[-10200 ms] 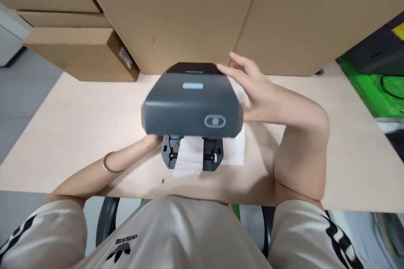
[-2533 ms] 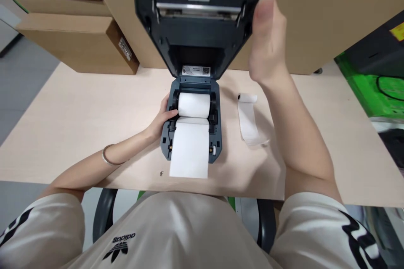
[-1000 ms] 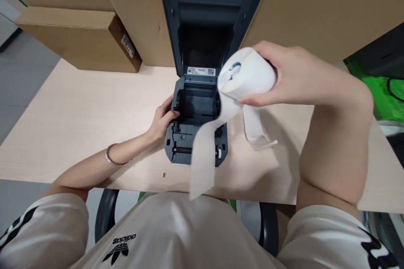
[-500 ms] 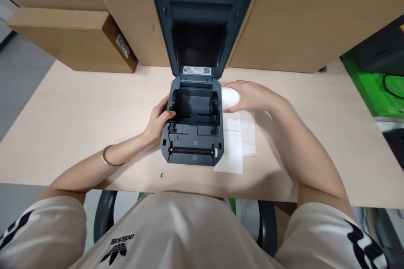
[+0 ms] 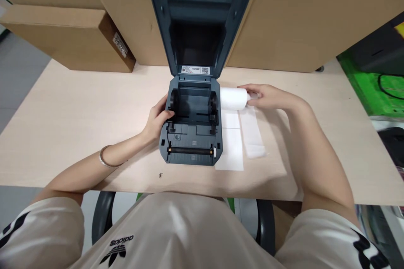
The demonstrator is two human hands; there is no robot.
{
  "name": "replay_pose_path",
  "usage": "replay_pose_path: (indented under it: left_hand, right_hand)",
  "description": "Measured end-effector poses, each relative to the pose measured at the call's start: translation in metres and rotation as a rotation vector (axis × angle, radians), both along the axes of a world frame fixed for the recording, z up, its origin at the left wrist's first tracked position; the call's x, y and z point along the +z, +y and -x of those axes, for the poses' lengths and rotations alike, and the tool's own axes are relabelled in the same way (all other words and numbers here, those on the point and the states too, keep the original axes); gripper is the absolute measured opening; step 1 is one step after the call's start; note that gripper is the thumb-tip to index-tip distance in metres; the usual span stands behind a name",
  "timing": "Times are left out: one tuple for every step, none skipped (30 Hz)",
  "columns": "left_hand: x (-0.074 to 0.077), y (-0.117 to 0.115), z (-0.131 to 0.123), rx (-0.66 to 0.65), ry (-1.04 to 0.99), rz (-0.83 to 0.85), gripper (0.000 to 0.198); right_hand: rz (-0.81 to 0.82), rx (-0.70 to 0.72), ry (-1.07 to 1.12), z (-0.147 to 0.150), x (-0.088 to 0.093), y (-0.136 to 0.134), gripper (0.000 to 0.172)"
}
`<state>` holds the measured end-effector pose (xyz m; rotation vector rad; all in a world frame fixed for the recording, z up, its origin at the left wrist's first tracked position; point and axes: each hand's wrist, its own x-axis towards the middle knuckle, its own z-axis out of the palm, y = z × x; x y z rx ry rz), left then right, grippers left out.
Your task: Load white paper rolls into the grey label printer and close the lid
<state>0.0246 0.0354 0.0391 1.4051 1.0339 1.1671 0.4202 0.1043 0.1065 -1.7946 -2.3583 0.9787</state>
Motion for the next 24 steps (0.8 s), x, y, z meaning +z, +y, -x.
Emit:
replay_pose_path:
  left_hand:
    - [0.000, 0.000, 0.000, -0.004, -0.003, -0.001, 0.069]
    - [0.000, 0.000, 0.000, -0.008, -0.004, 0.000, 0.069]
    - [0.000, 0.000, 0.001, -0.012, -0.001, 0.002, 0.070]
    - [0.000, 0.000, 0.001, -0.016, 0.005, 0.005, 0.070]
    - [0.000, 0.001, 0.001, -0.017, 0.011, 0.006, 0.070]
    - [-0.001, 0.001, 0.002, -0.017, 0.016, 0.005, 0.071]
    - [-0.001, 0.001, 0.002, -0.017, 0.017, 0.002, 0.071]
    - [-0.001, 0.001, 0.002, -0.016, 0.016, -0.001, 0.072]
    - [-0.001, 0.001, 0.002, -0.018, 0.014, -0.003, 0.071]
    - [-0.001, 0.001, 0.002, -0.021, 0.012, -0.004, 0.070]
    - [0.000, 0.001, 0.002, -0.026, 0.011, -0.003, 0.069]
    - [0.000, 0.001, 0.002, -0.031, 0.010, 0.000, 0.067]
    - [0.001, 0.001, 0.001, -0.034, 0.008, 0.001, 0.067]
    - [0.001, 0.000, 0.001, -0.035, 0.007, 0.001, 0.067]
    - [0.002, 0.000, 0.001, -0.035, 0.004, 0.000, 0.068]
    - [0.002, 0.000, 0.000, -0.034, 0.000, -0.001, 0.069]
    - [0.002, 0.000, 0.000, -0.033, -0.004, -0.004, 0.070]
    - [0.002, 0.000, 0.000, -0.033, -0.005, -0.006, 0.070]
    - [0.001, 0.001, 0.000, -0.033, -0.004, -0.007, 0.070]
    - [0.000, 0.001, 0.001, -0.031, -0.002, -0.005, 0.071]
    - [-0.001, 0.002, 0.001, -0.028, 0.001, -0.005, 0.072]
    - [-0.001, 0.002, 0.001, -0.026, 0.007, -0.005, 0.073]
    - [-0.002, 0.003, 0.001, -0.024, 0.013, -0.005, 0.074]
    - [-0.002, 0.004, 0.002, -0.023, 0.019, -0.006, 0.074]
  right_hand:
    - [-0.015, 0.018, -0.008, -0.001, -0.005, -0.001, 0.066]
    - [-0.040, 0.030, -0.019, -0.002, -0.011, -0.003, 0.061]
    - [-0.070, 0.035, -0.034, -0.002, -0.015, -0.005, 0.057]
    - [-0.097, 0.031, -0.049, -0.002, -0.019, -0.007, 0.053]
    - [-0.115, 0.020, -0.063, -0.002, -0.022, -0.009, 0.051]
    - [-0.126, 0.009, -0.074, -0.002, -0.023, -0.011, 0.049]
    - [-0.136, 0.003, -0.086, -0.003, -0.022, -0.013, 0.047]
    - [-0.142, -0.001, -0.097, -0.005, -0.019, -0.015, 0.045]
    - [-0.145, -0.003, -0.108, -0.007, -0.013, -0.018, 0.044]
    - [-0.144, -0.005, -0.118, -0.011, -0.005, -0.022, 0.042]
    - [-0.137, -0.002, -0.124, -0.015, 0.005, -0.026, 0.041]
    - [-0.121, 0.008, -0.124, -0.020, 0.017, -0.030, 0.040]
    - [-0.103, 0.031, -0.116, -0.023, 0.031, -0.035, 0.040]
    - [-0.089, 0.071, -0.098, -0.024, 0.044, -0.040, 0.041]
    - [-0.082, 0.129, -0.074, -0.022, 0.058, -0.043, 0.043]
    - [-0.087, 0.196, -0.045, -0.016, 0.071, -0.047, 0.045]
    - [-0.099, 0.261, -0.010, -0.006, 0.082, -0.049, 0.047]
    - [-0.122, 0.317, 0.027, 0.008, 0.091, -0.049, 0.048]
    - [-0.146, 0.350, 0.068, 0.026, 0.097, -0.049, 0.048]
    - [-0.158, 0.362, 0.115, 0.047, 0.101, -0.046, 0.047]
    - [-0.183, 0.375, 0.149, 0.070, 0.101, -0.042, 0.047]
    - [-0.210, 0.384, 0.177, 0.092, 0.098, -0.037, 0.049]
    - [-0.209, 0.393, 0.179, 0.113, 0.093, -0.030, 0.051]
    - [-0.203, 0.387, 0.152, 0.131, 0.086, -0.023, 0.049]
